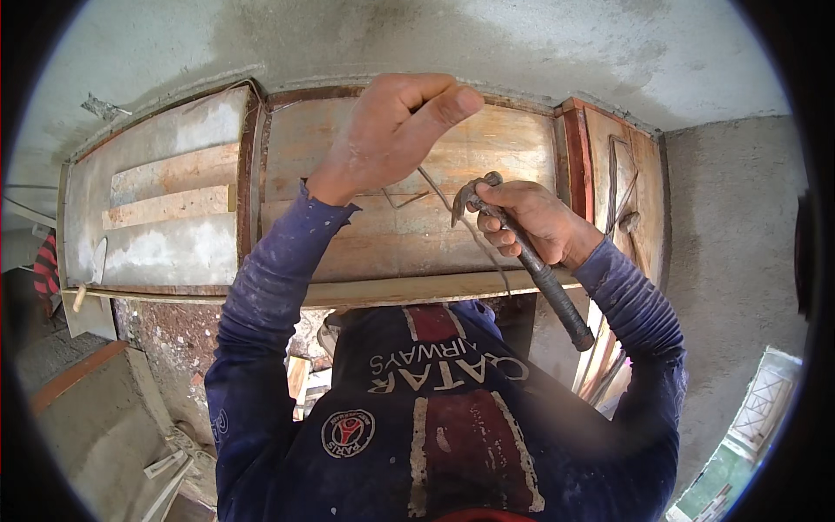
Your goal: Bending a thin metal rod using a hammer and manual force inside a wooden construction form.
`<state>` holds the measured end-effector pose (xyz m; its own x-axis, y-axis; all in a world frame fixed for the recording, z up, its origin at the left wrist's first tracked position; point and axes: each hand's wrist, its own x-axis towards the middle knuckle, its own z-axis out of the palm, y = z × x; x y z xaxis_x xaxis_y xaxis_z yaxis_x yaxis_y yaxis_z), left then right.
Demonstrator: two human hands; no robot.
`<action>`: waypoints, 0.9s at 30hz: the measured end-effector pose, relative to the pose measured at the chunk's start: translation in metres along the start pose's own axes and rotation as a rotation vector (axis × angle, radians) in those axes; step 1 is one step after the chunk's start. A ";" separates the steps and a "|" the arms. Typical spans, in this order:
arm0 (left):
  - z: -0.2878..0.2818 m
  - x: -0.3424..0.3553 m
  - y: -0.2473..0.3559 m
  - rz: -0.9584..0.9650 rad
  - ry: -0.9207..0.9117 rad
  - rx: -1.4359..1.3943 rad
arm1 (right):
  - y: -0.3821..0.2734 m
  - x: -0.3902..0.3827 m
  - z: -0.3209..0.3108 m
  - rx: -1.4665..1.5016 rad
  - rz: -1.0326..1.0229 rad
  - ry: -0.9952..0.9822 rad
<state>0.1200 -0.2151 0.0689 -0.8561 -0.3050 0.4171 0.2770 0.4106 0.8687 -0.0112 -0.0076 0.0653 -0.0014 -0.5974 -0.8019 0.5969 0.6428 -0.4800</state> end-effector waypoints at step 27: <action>0.017 0.000 0.004 -0.004 0.189 0.174 | 0.002 0.036 0.012 -0.219 -0.177 0.217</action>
<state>0.1133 -0.1990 0.0681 -0.7560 -0.4554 0.4701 0.1803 0.5456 0.8184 -0.0004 -0.0337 0.0394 -0.2745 -0.6082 -0.7448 0.3860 0.6398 -0.6646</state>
